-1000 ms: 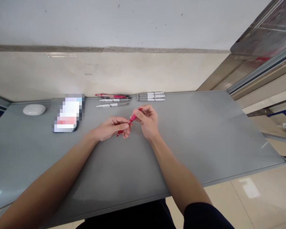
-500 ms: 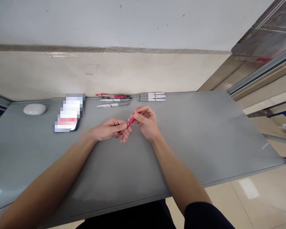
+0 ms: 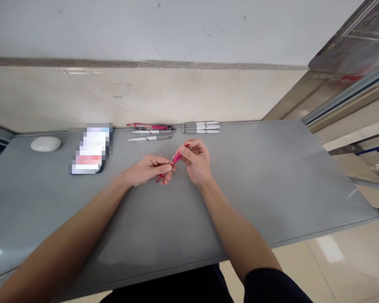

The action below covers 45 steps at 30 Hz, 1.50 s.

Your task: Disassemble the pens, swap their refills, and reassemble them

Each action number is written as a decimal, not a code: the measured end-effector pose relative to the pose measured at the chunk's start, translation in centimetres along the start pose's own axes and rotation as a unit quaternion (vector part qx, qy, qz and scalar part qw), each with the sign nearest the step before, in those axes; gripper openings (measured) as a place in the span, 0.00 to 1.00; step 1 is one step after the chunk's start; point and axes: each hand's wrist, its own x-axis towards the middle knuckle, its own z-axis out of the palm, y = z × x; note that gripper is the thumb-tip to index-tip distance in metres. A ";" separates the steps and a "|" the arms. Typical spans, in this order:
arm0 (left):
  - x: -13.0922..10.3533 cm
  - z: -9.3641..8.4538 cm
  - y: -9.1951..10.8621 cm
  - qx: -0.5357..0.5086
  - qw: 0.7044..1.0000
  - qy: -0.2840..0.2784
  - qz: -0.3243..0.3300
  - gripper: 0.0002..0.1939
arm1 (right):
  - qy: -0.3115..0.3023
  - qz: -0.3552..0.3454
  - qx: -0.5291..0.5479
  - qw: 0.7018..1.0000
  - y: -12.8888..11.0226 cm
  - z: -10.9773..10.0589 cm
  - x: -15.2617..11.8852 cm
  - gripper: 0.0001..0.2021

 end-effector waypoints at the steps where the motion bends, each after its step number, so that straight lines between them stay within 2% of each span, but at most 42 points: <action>1: 0.0 0.0 0.0 -0.005 1.000 0.003 -0.002 0.17 | 0.009 0.001 -0.003 1.000 0.0 0.0 0.0 0.11; 4: 0.0 0.0 0.1 -0.043 0.999 -0.002 -0.016 0.15 | 0.013 0.012 -0.008 1.000 0.0 0.0 0.0 0.10; 7: -0.2 -0.3 0.1 -0.071 0.997 -0.022 -0.030 0.16 | -0.027 0.023 0.004 0.999 -0.1 0.0 0.0 0.09; 13: -0.5 -0.7 -0.1 -0.073 0.995 -0.061 -0.030 0.20 | -0.057 0.036 0.021 0.997 -0.3 -0.3 -0.1 0.11; 20: -0.5 -0.7 0.1 -0.063 0.995 -0.068 -0.033 0.19 | -0.084 0.044 0.028 0.995 -0.2 -0.3 -0.2 0.11; 31: -0.4 -0.5 0.2 -0.055 0.997 -0.040 -0.026 0.13 | -0.062 0.031 -0.014 0.997 -0.3 -0.2 -0.1 0.11; 36: -0.4 -0.3 0.1 -0.023 0.999 -0.035 -0.014 0.16 | -0.036 0.021 -0.043 0.998 -0.3 0.0 -0.2 0.13; 40: -0.2 -0.2 -0.1 -0.009 1.000 -0.010 -0.005 0.16 | -0.013 0.014 -0.036 0.999 -0.2 0.1 -0.2 0.12; 45: -0.3 -0.3 -0.1 -0.036 0.999 -0.014 -0.020 0.17 | -0.027 0.038 -0.023 0.999 -0.2 -0.1 -0.1 0.10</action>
